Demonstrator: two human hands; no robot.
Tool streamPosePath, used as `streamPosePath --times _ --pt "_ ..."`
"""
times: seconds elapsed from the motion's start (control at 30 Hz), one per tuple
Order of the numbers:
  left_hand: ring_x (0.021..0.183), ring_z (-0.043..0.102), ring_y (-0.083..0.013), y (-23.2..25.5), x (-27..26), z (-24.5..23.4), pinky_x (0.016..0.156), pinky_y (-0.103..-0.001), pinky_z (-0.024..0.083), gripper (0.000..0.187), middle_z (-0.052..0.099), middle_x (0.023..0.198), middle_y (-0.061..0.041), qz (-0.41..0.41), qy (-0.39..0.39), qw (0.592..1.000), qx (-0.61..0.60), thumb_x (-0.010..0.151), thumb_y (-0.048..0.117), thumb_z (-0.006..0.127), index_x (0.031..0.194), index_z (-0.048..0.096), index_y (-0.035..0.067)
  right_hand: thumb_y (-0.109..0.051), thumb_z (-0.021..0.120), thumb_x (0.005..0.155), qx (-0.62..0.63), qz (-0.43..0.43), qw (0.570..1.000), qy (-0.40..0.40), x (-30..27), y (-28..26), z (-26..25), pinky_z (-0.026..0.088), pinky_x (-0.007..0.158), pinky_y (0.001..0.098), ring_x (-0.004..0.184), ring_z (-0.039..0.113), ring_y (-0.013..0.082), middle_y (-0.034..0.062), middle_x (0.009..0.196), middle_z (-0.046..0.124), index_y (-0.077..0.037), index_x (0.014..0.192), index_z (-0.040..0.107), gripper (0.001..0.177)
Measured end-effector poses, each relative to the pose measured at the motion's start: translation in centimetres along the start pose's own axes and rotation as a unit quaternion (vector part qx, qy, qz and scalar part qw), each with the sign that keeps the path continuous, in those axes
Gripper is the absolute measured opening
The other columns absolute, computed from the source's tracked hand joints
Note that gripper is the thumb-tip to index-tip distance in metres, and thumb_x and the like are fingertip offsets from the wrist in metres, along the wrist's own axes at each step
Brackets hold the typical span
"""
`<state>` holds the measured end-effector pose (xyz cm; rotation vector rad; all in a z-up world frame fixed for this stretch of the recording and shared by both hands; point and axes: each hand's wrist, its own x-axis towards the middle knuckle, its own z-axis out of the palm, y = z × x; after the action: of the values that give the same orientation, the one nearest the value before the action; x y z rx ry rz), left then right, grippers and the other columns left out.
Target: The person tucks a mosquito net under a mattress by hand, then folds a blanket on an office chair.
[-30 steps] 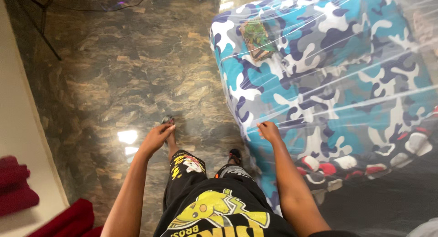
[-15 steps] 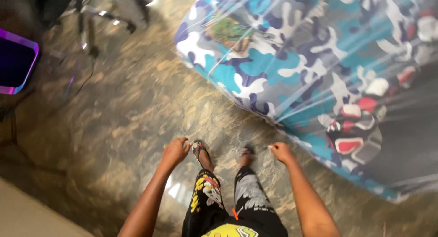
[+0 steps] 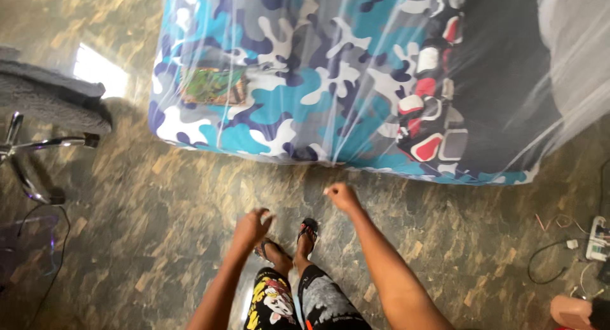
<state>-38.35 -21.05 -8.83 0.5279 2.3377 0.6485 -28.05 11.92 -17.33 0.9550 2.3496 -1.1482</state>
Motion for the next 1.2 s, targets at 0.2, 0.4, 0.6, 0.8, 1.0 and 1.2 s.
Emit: streamPosePath --times 0.2,0.4,0.6,0.8,1.0,1.2 --pt "0.098 0.072 -0.0387 5.6 5.1 -8.5 0.082 -0.047 0.057 0.037 0.075 0.108 -0.02 0.016 0.102 0.994 -0.031 0.09 0.039 0.071 0.116 0.076 0.012 -0.033 0.072 0.09 0.043 -0.072 0.941 0.328 9.3 -1.9 -14.6 0.055 0.067 0.0442 0.074 0.071 0.0332 0.0118 0.079 0.074 -0.01 0.087 0.077 0.023" --pt "0.096 0.074 -0.0338 14.4 14.7 -17.6 0.081 -0.044 0.057 0.045 0.076 0.106 -0.019 0.161 0.243 0.955 -0.045 0.092 0.042 0.075 0.116 0.073 0.004 -0.045 0.081 0.087 0.053 -0.068 0.903 0.42 11.9 -12.9 -28.4 0.054 0.092 0.0463 0.106 0.068 0.0379 0.0214 0.11 0.071 -0.001 0.122 0.067 0.058" --pt "0.107 0.067 -0.0425 22.7 28.7 -22.9 0.09 -0.048 0.055 0.087 0.065 0.123 -0.029 0.211 0.297 0.929 -0.064 0.083 0.053 0.086 0.136 0.057 -0.009 -0.058 0.088 0.077 0.048 -0.072 0.86 0.503 9.6 -22.5 -32.1 0.043 0.107 0.0478 0.132 0.047 0.0446 0.0318 0.143 0.046 0.012 0.147 0.037 0.112" --pt "0.107 0.067 -0.043 31.7 37.4 -22.9 0.089 -0.046 0.057 0.107 0.063 0.12 -0.03 0.147 0.228 0.96 -0.073 0.066 0.065 0.087 0.132 0.052 -0.01 -0.059 0.083 0.079 -0.006 0.003 0.866 0.499 8.6 -27.6 -34.2 0.053 0.084 0.0511 0.103 0.066 0.042 0.0264 0.117 0.067 0.008 0.119 0.061 0.081" --pt "0.108 0.069 -0.0384 36.5 42.2 -17.5 0.087 -0.049 0.056 0.077 0.071 0.117 -0.022 0.135 0.088 0.984 0.069 0.08 0.069 0.075 0.115 0.068 0.001 -0.03 0.071 0.096 -0.058 -0.07 0.817 0.569 9.8 -24.2 -35.1 0.049 0.061 0.0517 0.069 0.066 0.0423 0.0183 0.073 0.068 -0.005 0.08 0.073 0.03" --pt "0.061 0.071 -0.0293 33.8 37.0 -24.0 0.064 -0.042 0.056 0.037 0.074 0.07 -0.014 0.226 0.074 0.971 -0.003 0.094 0.04 0.074 0.078 0.079 0.007 -0.018 0.073 0.097 -0.006 -0.094 0.857 0.506 2.7 -22.3 -39.1 0.046 0.056 0.0405 0.055 0.063 0.0283 0.0169 0.066 0.066 0.002 0.083 0.072 0.025"
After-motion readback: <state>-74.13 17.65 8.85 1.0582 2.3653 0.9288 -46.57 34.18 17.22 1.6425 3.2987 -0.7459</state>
